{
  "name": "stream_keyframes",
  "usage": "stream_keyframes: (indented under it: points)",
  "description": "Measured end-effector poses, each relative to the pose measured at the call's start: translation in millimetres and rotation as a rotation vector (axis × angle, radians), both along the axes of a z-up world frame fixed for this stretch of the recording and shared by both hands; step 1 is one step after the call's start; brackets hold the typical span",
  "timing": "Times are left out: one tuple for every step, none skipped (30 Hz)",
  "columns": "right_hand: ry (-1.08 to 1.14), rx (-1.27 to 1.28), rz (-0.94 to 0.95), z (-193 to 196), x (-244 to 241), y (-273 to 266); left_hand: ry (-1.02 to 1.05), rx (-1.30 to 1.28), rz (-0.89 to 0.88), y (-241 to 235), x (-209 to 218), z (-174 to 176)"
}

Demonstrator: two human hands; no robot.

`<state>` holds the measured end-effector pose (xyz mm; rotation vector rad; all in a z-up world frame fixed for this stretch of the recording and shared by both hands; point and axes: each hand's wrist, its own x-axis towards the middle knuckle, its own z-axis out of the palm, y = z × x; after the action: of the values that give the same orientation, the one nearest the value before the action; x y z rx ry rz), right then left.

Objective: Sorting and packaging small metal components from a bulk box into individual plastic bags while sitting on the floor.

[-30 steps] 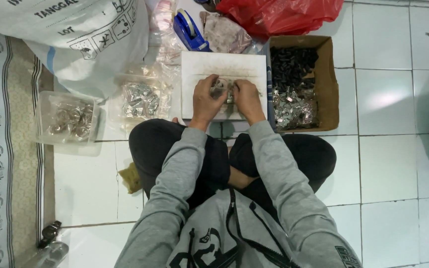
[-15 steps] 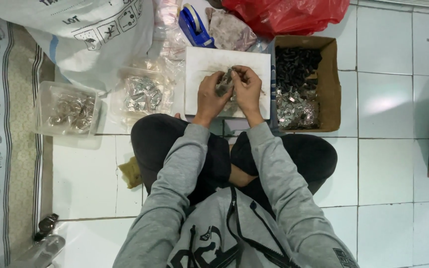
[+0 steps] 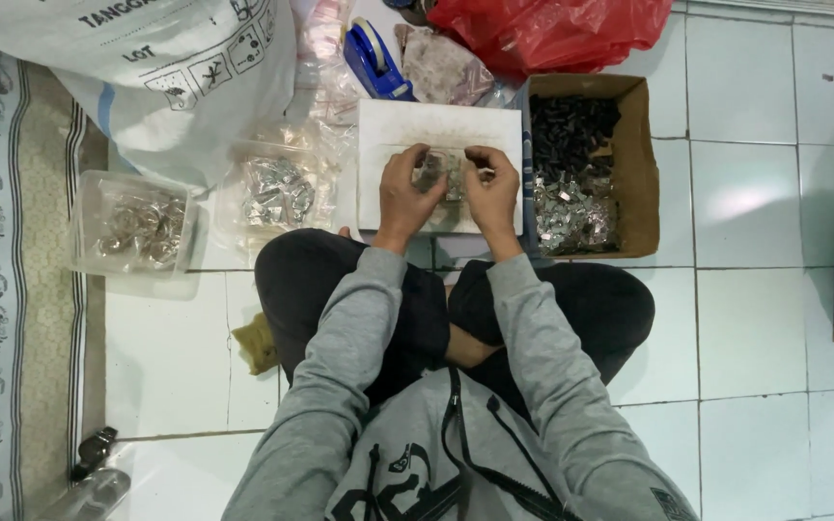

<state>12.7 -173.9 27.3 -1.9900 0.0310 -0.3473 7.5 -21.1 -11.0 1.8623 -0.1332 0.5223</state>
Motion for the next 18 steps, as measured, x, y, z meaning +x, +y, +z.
stream_keyframes:
  points:
    - [0.103,-0.131,0.035,-8.1,1.4,-10.9,0.03,-0.016,-0.002,1.0,-1.5,-0.8]
    - [0.207,-0.262,0.07,-16.4,2.7,-22.0,0.061,-0.031,-0.004,1.9,-3.2,-1.8]
    - [0.211,-0.263,0.069,-20.0,-2.5,-23.4,0.065,-0.032,-0.005,1.9,-6.9,0.0]
    - [0.322,-0.43,0.12,-23.1,-7.6,-24.8,0.07,-0.048,-0.011,1.9,-10.6,2.2]
    - [0.413,-0.596,0.167,-24.0,-1.9,-24.3,0.056,-0.062,-0.018,3.9,-3.1,7.0]
    - [0.399,-0.595,0.161,-25.1,2.8,-21.9,0.042,-0.06,-0.02,6.4,2.2,8.5]
    - [0.385,-0.585,0.169,-28.3,-1.3,-21.8,0.07,-0.065,0.004,6.6,-1.2,7.7]
    - [0.372,-0.574,0.177,-32.1,-5.3,-21.6,0.097,-0.071,0.027,6.9,-4.5,6.4]
    - [0.374,-0.572,0.178,-34.1,-6.5,-19.5,0.1,-0.069,0.028,7.2,-6.8,6.4]
    - [0.353,-0.555,0.186,-35.8,-7.8,-17.3,0.106,-0.079,0.04,7.5,-9.2,6.7]
    - [0.324,-0.538,0.19,-35.6,-4.7,-16.1,0.104,-0.088,0.05,6.9,-7.0,9.0]
    - [0.318,-0.535,0.188,-31.6,-2.3,-13.5,0.098,-0.085,0.049,6.3,-4.4,8.7]
    - [0.292,-0.542,0.201,-28.6,-2.8,-11.1,0.112,-0.077,0.047,5.6,-4.5,7.1]
    - [0.267,-0.548,0.214,-25.9,-3.1,-8.5,0.126,-0.069,0.044,5.1,-4.5,5.2]
    - [0.265,-0.546,0.213,-22.2,-3.6,-5.9,0.124,-0.067,0.044,4.4,-4.3,2.5]
    - [0.226,-0.588,0.227,-18.5,-3.9,-3.3,0.124,-0.048,0.04,3.9,-4.1,-0.2]
    - [0.187,-0.629,0.241,-15.1,-4.1,-0.6,0.125,-0.029,0.037,3.5,-3.7,-3.2]
    - [0.185,-0.628,0.24,-6.9,-6.3,2.5,0.123,-0.028,0.037,3.6,-3.5,-1.5]
